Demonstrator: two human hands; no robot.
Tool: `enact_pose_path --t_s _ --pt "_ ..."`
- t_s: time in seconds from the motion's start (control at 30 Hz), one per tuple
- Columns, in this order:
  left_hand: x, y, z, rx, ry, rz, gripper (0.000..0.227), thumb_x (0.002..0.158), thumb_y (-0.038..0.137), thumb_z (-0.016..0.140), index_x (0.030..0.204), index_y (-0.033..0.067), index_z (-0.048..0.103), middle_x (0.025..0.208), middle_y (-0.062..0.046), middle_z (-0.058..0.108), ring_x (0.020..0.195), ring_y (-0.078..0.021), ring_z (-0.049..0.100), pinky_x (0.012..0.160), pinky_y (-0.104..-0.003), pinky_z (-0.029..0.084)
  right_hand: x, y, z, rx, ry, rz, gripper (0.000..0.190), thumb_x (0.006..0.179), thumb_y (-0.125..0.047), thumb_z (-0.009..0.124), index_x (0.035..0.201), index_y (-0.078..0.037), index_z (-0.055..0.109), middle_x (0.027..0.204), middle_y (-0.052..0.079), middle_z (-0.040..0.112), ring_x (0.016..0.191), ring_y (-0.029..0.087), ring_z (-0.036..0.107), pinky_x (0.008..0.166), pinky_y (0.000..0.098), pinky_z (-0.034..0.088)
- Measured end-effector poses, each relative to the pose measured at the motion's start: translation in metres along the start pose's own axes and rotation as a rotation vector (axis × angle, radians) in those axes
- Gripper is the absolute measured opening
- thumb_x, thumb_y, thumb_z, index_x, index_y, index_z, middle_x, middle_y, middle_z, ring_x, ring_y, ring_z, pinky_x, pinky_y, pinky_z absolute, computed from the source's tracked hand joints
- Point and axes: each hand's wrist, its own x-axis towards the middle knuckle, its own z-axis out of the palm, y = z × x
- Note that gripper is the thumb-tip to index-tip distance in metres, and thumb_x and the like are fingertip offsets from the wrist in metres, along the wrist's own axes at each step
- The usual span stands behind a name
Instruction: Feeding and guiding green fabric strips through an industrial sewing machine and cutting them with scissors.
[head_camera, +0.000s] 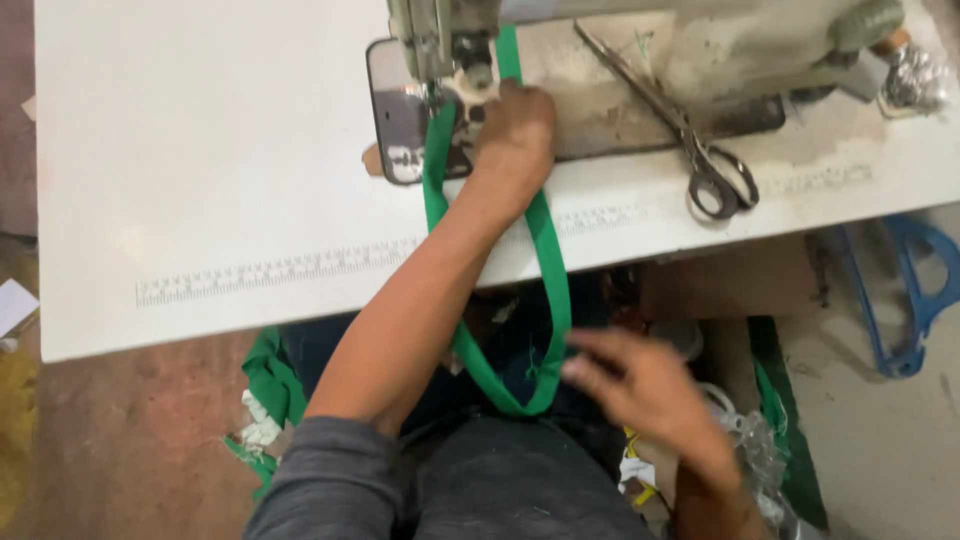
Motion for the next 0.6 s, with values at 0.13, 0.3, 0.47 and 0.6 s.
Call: enact_pose_path --t_s 0.13,0.3,0.47,0.6 --pt "-0.217 0.003 -0.036 0.161 0.0 0.345 0.033 0.087 -0.006 0.057 0.118 -0.003 0.067 0.108 -0.02 0.067 0.096 -0.0405 0.072 0.07 -0.046 0.063 0.046 -0.026 -0.072 -0.093 0.452 -0.268 0.044 0.102 -0.043 0.074 0.128 -0.008 0.081 0.122 0.012 0.082 0.101 0.025 0.077 0.089 0.0391 0.058" --pt "-0.315 -0.149 0.138 -0.014 -0.455 0.449 0.015 0.088 -0.004 0.061 0.097 0.0025 0.07 0.1 -0.017 0.068 0.092 -0.0406 0.071 0.075 -0.052 0.061 0.193 -0.071 -0.109 -0.196 0.508 -0.431 0.056 0.113 -0.039 0.069 0.148 0.005 0.063 0.137 0.025 0.071 0.116 0.035 0.07 0.097 0.0508 0.057" --pt "-0.238 -0.228 0.266 0.331 -0.734 0.12 0.041 0.102 0.009 0.051 0.136 0.004 0.075 0.14 -0.015 0.071 0.136 -0.0509 0.06 0.118 -0.072 0.04 0.306 -0.098 -0.083 -0.29 0.41 -0.184 0.067 0.114 -0.053 0.065 0.149 0.004 0.054 0.161 0.021 0.037 0.138 0.052 0.051 0.11 0.0627 0.045" --pt "-0.261 -0.135 0.018 -0.032 -0.853 0.13 0.017 0.092 0.008 0.059 0.102 -0.0013 0.069 0.102 -0.026 0.077 0.09 -0.047 0.076 0.07 -0.053 0.06 0.148 -0.082 -0.038 -0.702 0.203 -0.126 0.009 0.099 0.004 0.066 0.103 0.002 0.074 0.097 0.018 0.071 0.066 0.028 0.074 0.054 0.0359 0.064"
